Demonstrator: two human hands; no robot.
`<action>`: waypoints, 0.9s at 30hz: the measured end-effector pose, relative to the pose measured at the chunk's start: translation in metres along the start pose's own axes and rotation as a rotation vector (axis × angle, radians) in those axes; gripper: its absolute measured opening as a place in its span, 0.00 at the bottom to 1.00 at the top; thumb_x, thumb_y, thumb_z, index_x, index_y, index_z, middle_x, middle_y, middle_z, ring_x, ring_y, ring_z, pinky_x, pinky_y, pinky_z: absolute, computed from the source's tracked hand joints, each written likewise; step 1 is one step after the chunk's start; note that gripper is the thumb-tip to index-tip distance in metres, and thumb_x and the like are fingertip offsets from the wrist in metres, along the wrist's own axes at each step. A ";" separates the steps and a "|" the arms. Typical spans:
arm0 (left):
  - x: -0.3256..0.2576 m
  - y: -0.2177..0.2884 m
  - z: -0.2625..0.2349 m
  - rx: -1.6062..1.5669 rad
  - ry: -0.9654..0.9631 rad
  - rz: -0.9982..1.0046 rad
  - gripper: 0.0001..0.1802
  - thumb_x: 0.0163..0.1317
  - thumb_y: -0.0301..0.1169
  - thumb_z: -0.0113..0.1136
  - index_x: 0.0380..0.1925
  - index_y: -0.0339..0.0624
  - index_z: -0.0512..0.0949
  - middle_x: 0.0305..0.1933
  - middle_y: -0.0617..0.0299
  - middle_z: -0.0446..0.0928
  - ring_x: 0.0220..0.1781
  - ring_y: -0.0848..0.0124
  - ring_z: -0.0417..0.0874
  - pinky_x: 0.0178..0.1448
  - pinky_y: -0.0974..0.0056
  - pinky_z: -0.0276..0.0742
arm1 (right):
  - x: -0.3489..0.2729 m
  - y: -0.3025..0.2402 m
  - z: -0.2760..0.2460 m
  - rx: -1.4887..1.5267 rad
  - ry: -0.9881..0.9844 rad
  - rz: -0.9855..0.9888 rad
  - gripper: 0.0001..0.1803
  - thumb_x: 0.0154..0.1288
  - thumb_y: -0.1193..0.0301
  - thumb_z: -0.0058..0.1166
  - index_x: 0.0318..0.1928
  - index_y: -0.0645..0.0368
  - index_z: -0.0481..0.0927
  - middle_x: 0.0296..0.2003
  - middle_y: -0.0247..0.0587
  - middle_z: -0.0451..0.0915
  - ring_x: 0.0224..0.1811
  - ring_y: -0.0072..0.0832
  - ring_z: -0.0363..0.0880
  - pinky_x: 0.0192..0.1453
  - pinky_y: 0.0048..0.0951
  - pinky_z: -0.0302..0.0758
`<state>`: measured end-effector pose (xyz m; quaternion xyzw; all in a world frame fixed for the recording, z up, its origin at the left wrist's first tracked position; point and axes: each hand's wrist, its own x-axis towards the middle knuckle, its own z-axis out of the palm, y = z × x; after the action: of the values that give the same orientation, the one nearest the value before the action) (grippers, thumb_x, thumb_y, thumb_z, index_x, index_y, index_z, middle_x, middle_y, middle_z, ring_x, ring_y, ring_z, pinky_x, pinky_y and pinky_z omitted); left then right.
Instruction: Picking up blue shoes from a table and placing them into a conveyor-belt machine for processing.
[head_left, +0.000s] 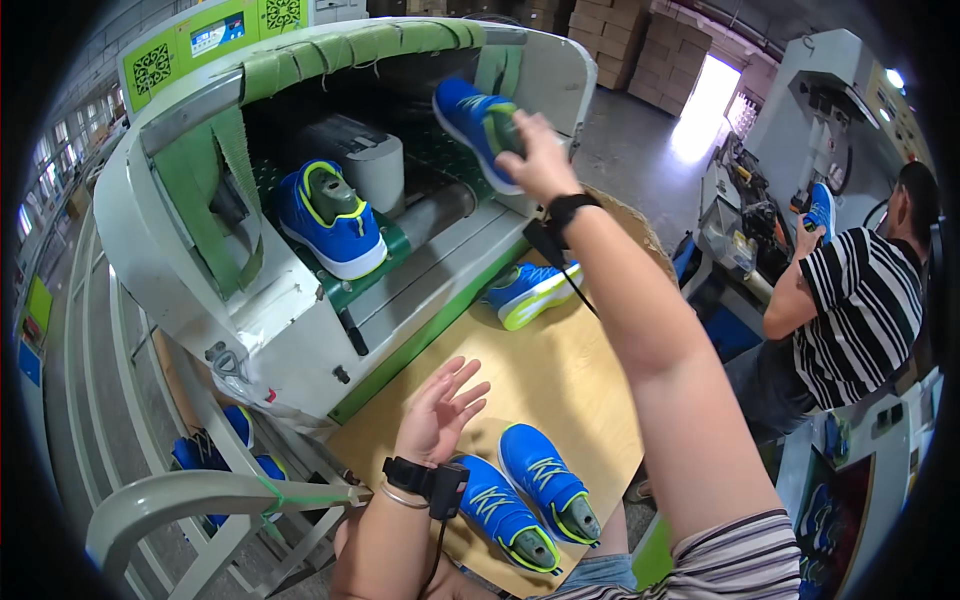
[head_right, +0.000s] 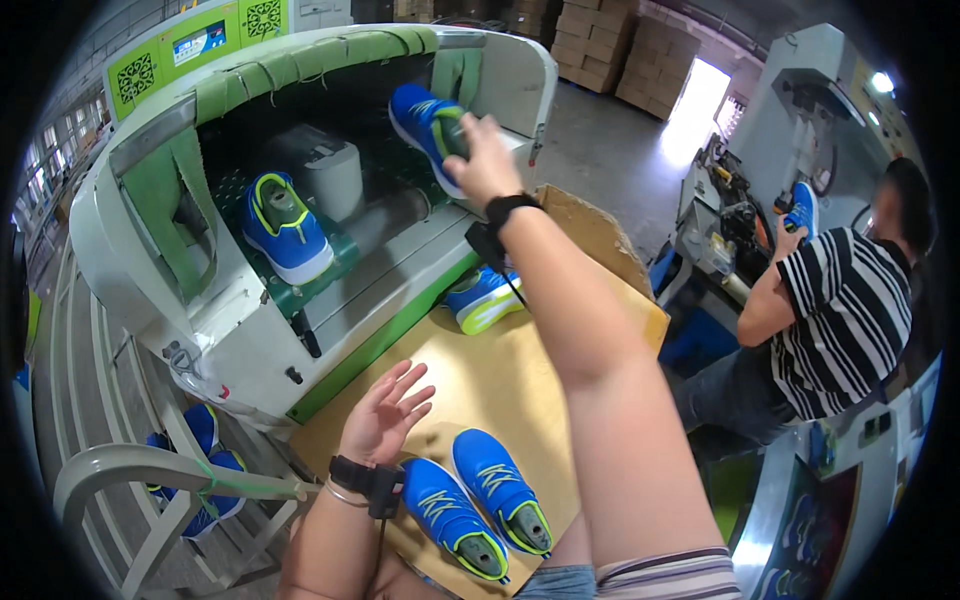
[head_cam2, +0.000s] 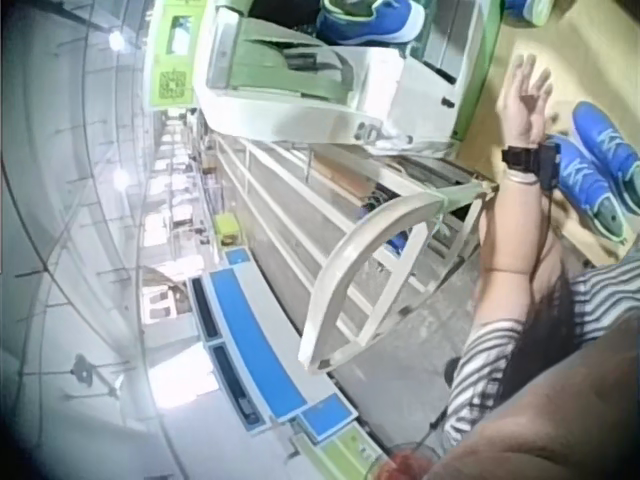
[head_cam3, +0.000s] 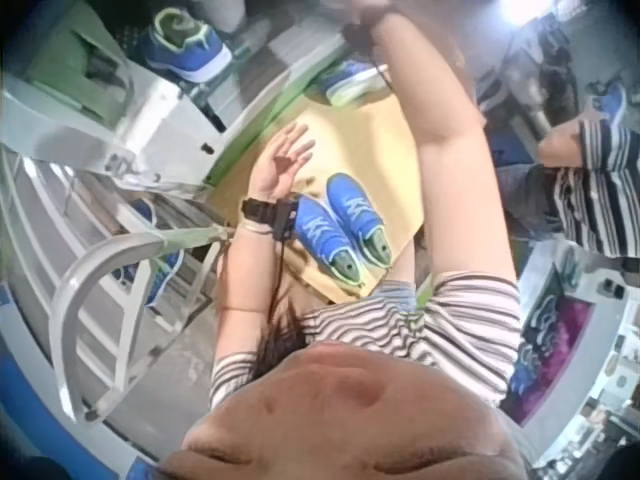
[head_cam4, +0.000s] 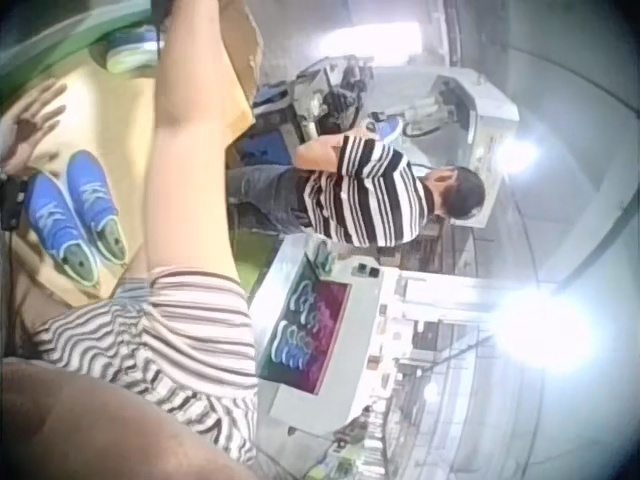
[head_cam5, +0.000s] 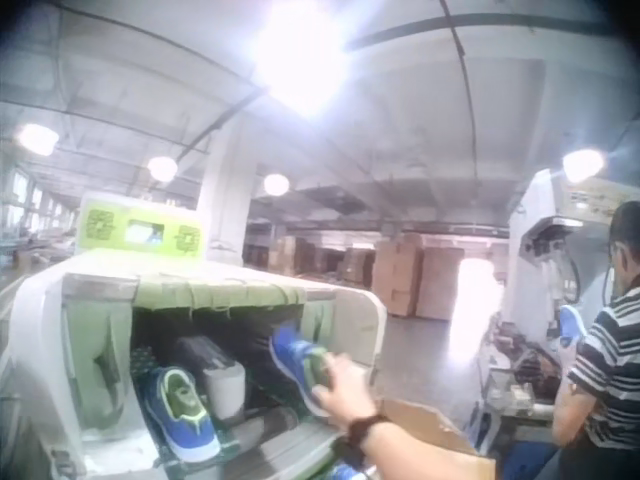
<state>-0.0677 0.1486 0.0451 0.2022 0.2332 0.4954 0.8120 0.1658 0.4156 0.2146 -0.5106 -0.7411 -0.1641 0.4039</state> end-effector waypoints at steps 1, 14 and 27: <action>-0.005 0.005 -0.007 -0.005 0.030 0.014 0.27 0.74 0.39 0.52 0.69 0.40 0.65 0.73 0.47 0.67 0.65 0.51 0.77 0.67 0.52 0.74 | 0.002 -0.024 0.028 0.092 -0.119 0.147 0.46 0.61 0.67 0.66 0.77 0.45 0.56 0.73 0.68 0.56 0.68 0.60 0.70 0.71 0.46 0.70; -0.022 0.009 -0.006 0.010 0.022 0.034 0.25 0.75 0.39 0.50 0.68 0.41 0.68 0.71 0.47 0.70 0.62 0.54 0.80 0.65 0.54 0.75 | -0.293 -0.014 0.012 -0.094 -0.528 0.368 0.51 0.70 0.43 0.53 0.80 0.58 0.45 0.80 0.55 0.43 0.82 0.51 0.43 0.79 0.63 0.46; -0.013 -0.014 0.003 0.217 -0.048 -0.036 0.28 0.76 0.41 0.50 0.69 0.38 0.65 0.69 0.45 0.72 0.62 0.57 0.80 0.65 0.55 0.74 | -0.223 0.000 0.009 0.265 -0.350 1.196 0.57 0.49 0.39 0.70 0.73 0.52 0.58 0.73 0.63 0.54 0.77 0.52 0.54 0.78 0.53 0.54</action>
<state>-0.0611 0.1305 0.0415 0.2964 0.2696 0.4478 0.7994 0.1958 0.2827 0.0379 -0.8011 -0.3970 0.2687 0.3585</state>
